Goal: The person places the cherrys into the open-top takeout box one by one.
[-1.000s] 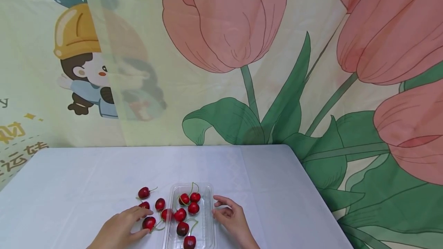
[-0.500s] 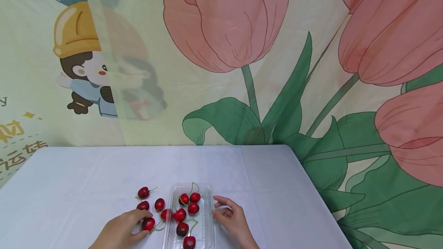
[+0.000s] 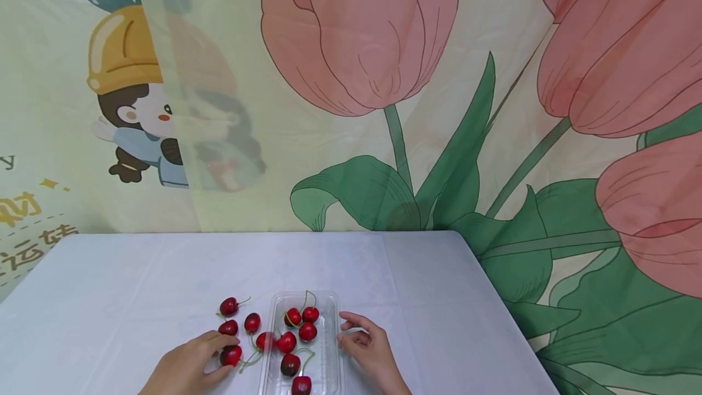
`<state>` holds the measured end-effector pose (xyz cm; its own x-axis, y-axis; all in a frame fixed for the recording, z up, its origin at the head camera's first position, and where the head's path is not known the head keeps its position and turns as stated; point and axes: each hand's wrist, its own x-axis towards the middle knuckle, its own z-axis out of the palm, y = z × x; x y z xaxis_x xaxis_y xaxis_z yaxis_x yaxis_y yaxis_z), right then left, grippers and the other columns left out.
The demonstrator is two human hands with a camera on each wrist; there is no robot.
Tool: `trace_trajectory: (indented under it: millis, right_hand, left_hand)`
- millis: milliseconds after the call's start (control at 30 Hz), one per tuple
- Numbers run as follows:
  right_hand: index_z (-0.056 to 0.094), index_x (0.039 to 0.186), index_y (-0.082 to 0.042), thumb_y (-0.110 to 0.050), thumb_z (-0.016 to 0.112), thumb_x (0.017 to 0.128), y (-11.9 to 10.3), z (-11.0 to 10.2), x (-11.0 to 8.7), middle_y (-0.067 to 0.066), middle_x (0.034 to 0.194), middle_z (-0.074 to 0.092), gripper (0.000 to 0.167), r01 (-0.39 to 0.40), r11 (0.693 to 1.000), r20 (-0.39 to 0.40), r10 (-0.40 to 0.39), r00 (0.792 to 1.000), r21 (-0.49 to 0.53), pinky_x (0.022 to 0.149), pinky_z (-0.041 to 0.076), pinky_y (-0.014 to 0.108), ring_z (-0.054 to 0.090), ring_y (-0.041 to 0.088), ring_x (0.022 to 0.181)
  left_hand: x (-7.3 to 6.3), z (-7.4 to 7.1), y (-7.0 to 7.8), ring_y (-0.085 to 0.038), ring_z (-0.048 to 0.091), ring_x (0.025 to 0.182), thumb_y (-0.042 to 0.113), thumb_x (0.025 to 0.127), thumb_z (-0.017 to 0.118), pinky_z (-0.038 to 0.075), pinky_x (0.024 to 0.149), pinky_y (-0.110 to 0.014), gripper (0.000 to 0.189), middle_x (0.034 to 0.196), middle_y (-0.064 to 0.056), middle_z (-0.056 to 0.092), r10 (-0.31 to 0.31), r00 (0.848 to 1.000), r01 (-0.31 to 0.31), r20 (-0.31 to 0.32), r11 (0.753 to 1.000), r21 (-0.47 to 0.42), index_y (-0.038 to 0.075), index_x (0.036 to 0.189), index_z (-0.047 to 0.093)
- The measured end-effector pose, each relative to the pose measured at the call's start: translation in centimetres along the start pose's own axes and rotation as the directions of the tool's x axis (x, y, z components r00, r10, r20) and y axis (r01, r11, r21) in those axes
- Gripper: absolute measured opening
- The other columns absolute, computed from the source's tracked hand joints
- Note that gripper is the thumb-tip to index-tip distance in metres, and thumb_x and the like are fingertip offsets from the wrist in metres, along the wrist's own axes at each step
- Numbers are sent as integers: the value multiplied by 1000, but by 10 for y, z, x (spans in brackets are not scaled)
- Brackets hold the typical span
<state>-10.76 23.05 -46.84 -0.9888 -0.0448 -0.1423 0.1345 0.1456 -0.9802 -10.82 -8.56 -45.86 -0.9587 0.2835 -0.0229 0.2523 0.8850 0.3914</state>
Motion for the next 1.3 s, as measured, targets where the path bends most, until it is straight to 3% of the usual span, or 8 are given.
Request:
trace_trajectory:
  millis: [767, 1000, 1200, 1300]
  right_hand:
    - [57, 130, 5, -8, 71, 87, -1, -2, -2, 8, 102, 62, 46, 10, 1000, 11, -10, 1000, 13, 73, 53, 21, 65, 9, 81]
    - [57, 129, 5, -8, 71, 88, -2, -1, -2, 9, 102, 62, 46, 18, 1000, 9, -18, 1000, 8, 73, 53, 21, 64, 9, 80]
    - [57, 129, 5, -10, 71, 88, -4, 1, -2, 8, 101, 62, 45, 14, 1000, 17, -14, 1000, 6, 73, 53, 21, 64, 9, 81]
    - [57, 129, 5, -10, 71, 89, -4, 1, -2, 7, 101, 61, 45, 12, 1000, 17, -12, 1000, 7, 73, 53, 20, 64, 10, 81]
  left_hand:
    - [-10, -15, 0, -7, 56, 68, 31, 69, 87, 53, 59, -26, 37, 92, 6, 65, -40, 990, 39, -133, 999, -5, 19, 101, 73]
    - [-13, -21, 5, -2, 53, 68, 29, 69, 88, 46, 55, -21, 37, 89, 11, 63, 9, 968, -15, -252, 1000, -22, 22, 101, 72]
    - [-16, -28, 11, -3, 57, 71, 31, 69, 87, 46, 55, -20, 38, 89, 13, 63, 8, 956, -21, -292, 999, -40, 23, 103, 72]
    - [-16, -30, 12, -4, 59, 72, 30, 68, 88, 46, 54, -20, 38, 87, 14, 64, 25, 937, -47, -348, 997, -54, 23, 101, 72]
